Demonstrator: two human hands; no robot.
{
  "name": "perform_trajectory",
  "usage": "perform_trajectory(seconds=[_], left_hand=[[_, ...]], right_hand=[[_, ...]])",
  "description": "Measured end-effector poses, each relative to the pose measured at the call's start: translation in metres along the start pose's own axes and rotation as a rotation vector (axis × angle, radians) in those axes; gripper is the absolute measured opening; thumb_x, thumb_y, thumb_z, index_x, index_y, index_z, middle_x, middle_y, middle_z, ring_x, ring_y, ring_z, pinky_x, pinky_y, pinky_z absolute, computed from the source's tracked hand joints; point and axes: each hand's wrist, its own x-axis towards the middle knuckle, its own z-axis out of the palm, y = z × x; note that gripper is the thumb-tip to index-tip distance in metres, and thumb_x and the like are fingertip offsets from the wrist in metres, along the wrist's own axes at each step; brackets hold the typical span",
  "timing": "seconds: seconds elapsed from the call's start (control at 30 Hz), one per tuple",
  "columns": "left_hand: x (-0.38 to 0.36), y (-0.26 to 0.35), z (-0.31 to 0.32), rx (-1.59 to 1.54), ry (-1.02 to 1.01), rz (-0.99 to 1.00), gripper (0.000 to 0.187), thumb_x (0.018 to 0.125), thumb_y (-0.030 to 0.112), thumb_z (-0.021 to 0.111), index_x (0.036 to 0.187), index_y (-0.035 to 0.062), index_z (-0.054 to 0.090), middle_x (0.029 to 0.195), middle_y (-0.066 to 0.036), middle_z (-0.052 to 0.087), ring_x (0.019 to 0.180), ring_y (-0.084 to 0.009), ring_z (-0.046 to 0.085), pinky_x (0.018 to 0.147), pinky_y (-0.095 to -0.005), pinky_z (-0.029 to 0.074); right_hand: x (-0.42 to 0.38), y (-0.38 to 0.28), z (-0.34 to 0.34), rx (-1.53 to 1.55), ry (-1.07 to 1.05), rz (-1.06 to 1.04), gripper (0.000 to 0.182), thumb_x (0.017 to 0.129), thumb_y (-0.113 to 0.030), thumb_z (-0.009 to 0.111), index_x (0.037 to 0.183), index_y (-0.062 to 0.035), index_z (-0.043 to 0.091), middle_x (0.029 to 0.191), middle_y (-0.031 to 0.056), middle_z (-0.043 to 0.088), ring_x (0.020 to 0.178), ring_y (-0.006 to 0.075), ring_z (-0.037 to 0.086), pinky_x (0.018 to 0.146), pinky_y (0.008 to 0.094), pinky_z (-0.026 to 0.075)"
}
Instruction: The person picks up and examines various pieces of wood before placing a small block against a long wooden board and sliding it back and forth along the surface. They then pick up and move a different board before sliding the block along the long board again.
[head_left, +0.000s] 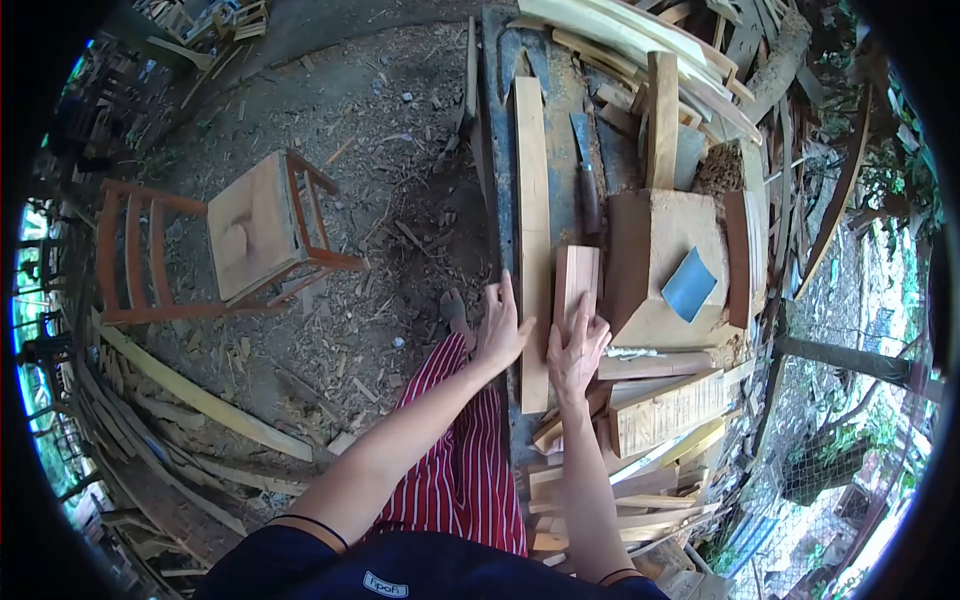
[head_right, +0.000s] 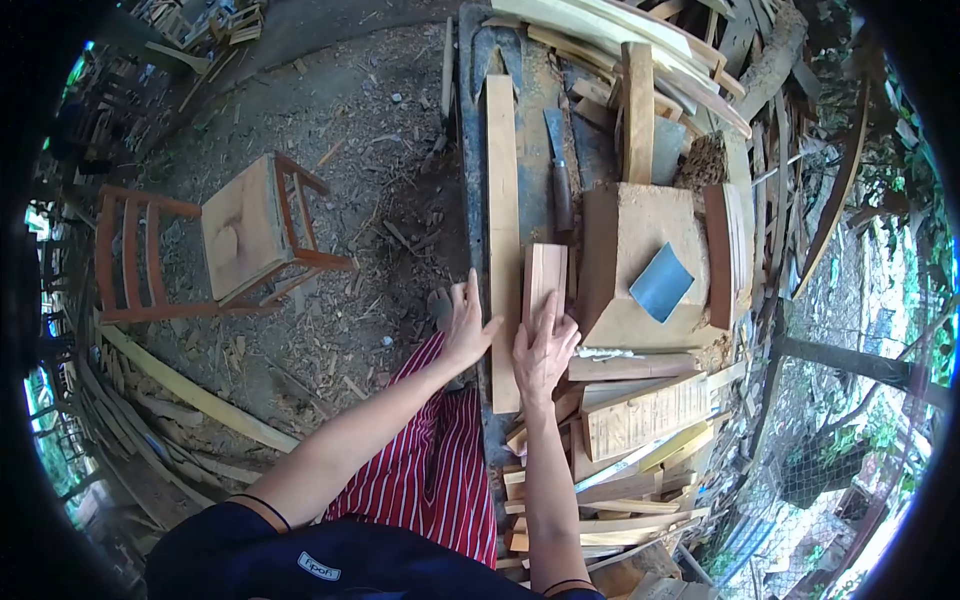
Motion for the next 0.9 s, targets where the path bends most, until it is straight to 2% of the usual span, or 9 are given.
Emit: perform_trajectory(seconds=[0.07, 0.2, 0.3, 0.4, 0.57, 0.73, 0.8, 0.83, 0.9], left_hand=[[-0.030, 0.002, 0.004, 0.009, -0.021, -0.016, 0.098, 0.078, 0.009, 0.074, 0.149, -0.0095, 0.010, 0.126, -0.026, 0.035, 0.114, -0.0411, 0.047, 0.098, -0.0417, 0.043], [-0.061, -0.002, 0.014, 0.190, 0.010, -0.075, 0.105, 0.075, 0.018, 0.079, 0.151, -0.0045, 0.011, 0.142, -0.029, 0.027, 0.129, -0.0455, 0.032, 0.108, -0.0532, 0.030], [-0.064, -0.024, 0.028, 0.008, -0.044, -0.164, 0.106, 0.077, 0.017, 0.078, 0.152, -0.0045, 0.007, 0.151, -0.030, 0.020, 0.139, -0.0470, 0.025, 0.114, -0.0497, 0.026], [-0.063, -0.030, 0.027, -0.273, -0.190, -0.245, 0.106, 0.078, 0.016, 0.076, 0.152, -0.0048, 0.003, 0.151, -0.032, 0.021, 0.143, -0.0445, 0.022, 0.116, -0.0454, 0.025], [-0.061, -0.031, 0.014, -0.320, -0.266, -0.257, 0.104, 0.080, 0.017, 0.075, 0.152, -0.0045, 0.003, 0.145, -0.031, 0.032, 0.136, -0.0444, 0.035, 0.110, -0.0437, 0.035], [-0.058, -0.030, 0.012, -0.238, -0.258, -0.248, 0.103, 0.081, 0.023, 0.076, 0.152, -0.0043, 0.006, 0.136, -0.028, 0.039, 0.127, -0.0431, 0.043, 0.107, -0.0440, 0.039], [-0.055, -0.032, 0.009, -0.353, -0.393, -0.396, 0.102, 0.082, 0.026, 0.075, 0.152, -0.0032, 0.006, 0.148, -0.028, 0.027, 0.140, -0.0399, 0.030, 0.115, -0.0427, 0.029], [-0.057, -0.034, 0.011, -0.338, -0.373, -0.347, 0.102, 0.083, 0.026, 0.075, 0.152, -0.0027, 0.005, 0.144, -0.026, 0.030, 0.137, -0.0390, 0.034, 0.114, -0.0424, 0.030], [-0.057, -0.036, 0.013, -0.328, -0.332, -0.306, 0.103, 0.083, 0.026, 0.075, 0.152, -0.0044, 0.006, 0.141, -0.027, 0.033, 0.133, -0.0405, 0.037, 0.111, -0.0422, 0.033]], right_hand=[[-0.002, -0.014, -0.012, 0.117, 0.036, -0.019, 0.078, 0.078, -0.020, 0.070, 0.148, -0.0119, 0.038, 0.110, 0.0245, 0.048, 0.098, 0.0398, 0.048, 0.085, 0.0473, 0.045], [-0.005, -0.017, 0.002, 0.039, -0.093, -0.136, 0.075, 0.082, -0.026, 0.069, 0.149, -0.0130, 0.038, 0.110, 0.0239, 0.048, 0.098, 0.0387, 0.049, 0.085, 0.0474, 0.045], [0.007, -0.021, 0.007, -0.013, -0.116, -0.154, 0.071, 0.085, -0.028, 0.068, 0.148, -0.0158, 0.040, 0.112, 0.0223, 0.048, 0.097, 0.0364, 0.049, 0.084, 0.0459, 0.045], [0.022, -0.020, 0.010, -0.082, -0.128, -0.192, 0.067, 0.087, -0.029, 0.065, 0.149, -0.0189, 0.040, 0.112, 0.0220, 0.049, 0.093, 0.0350, 0.049, 0.080, 0.0447, 0.045], [0.046, -0.035, 0.019, -0.120, -0.197, -0.211, 0.067, 0.088, -0.029, 0.063, 0.150, -0.0226, 0.038, 0.112, 0.0236, 0.047, 0.095, 0.0374, 0.049, 0.082, 0.0458, 0.045], [0.157, -0.087, 0.046, -0.172, -0.108, -0.238, 0.068, 0.089, -0.027, 0.060, 0.152, -0.0262, 0.033, 0.109, 0.0210, 0.047, 0.096, 0.0367, 0.050, 0.083, 0.0447, 0.046], [0.213, -0.106, 0.062, -0.198, -0.074, -0.237, 0.069, 0.089, -0.028, 0.059, 0.152, -0.0293, 0.032, 0.104, 0.0194, 0.048, 0.095, 0.0333, 0.051, 0.076, 0.0412, 0.045], [0.240, -0.114, 0.070, -0.207, -0.035, -0.246, 0.069, 0.089, -0.029, 0.059, 0.152, -0.0318, 0.031, 0.104, 0.0189, 0.048, 0.095, 0.0330, 0.050, 0.075, 0.0414, 0.045], [0.292, -0.127, 0.090, -0.203, 0.024, -0.232, 0.066, 0.091, -0.031, 0.055, 0.151, -0.0369, 0.028, 0.117, 0.0245, 0.050, 0.106, 0.0382, 0.053, 0.081, 0.0470, 0.048]])
